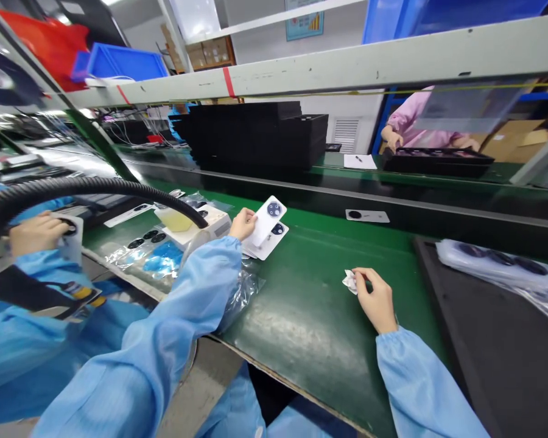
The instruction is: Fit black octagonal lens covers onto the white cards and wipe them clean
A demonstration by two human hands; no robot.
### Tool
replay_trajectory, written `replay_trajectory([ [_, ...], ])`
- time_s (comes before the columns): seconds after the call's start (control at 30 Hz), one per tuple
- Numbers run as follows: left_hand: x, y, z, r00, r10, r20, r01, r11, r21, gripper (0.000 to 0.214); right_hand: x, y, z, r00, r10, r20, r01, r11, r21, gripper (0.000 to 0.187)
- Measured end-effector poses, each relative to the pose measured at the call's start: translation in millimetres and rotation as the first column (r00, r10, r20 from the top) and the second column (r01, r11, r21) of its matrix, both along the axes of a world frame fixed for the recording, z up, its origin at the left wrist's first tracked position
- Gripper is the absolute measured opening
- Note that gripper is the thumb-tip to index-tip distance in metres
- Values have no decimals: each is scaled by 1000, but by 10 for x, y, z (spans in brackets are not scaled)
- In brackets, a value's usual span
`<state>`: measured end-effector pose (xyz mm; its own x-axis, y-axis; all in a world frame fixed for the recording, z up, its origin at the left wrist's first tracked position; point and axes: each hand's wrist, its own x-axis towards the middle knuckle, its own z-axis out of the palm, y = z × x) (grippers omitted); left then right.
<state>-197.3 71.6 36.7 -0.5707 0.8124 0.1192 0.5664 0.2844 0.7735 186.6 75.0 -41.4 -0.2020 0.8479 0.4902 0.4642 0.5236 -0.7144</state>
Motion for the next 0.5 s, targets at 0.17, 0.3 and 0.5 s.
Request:
replay_trajectory([
  [0.17, 446, -614, 137, 936, -233, 264, 199, 969, 149, 58, -56, -115, 36, 1000, 18, -1, -18, 1000, -22, 24],
  [0.3, 1135, -1133, -244, 806, -459, 374, 438, 887, 145, 75, -168, -278, 34, 982, 180, 61, -176, 983, -56, 28],
  [0.5, 1635, -1411, -813, 748, -586, 311, 601, 797, 58, 82, -240, -470, -51, 850, 436, 295, -414, 900, -138, 88],
])
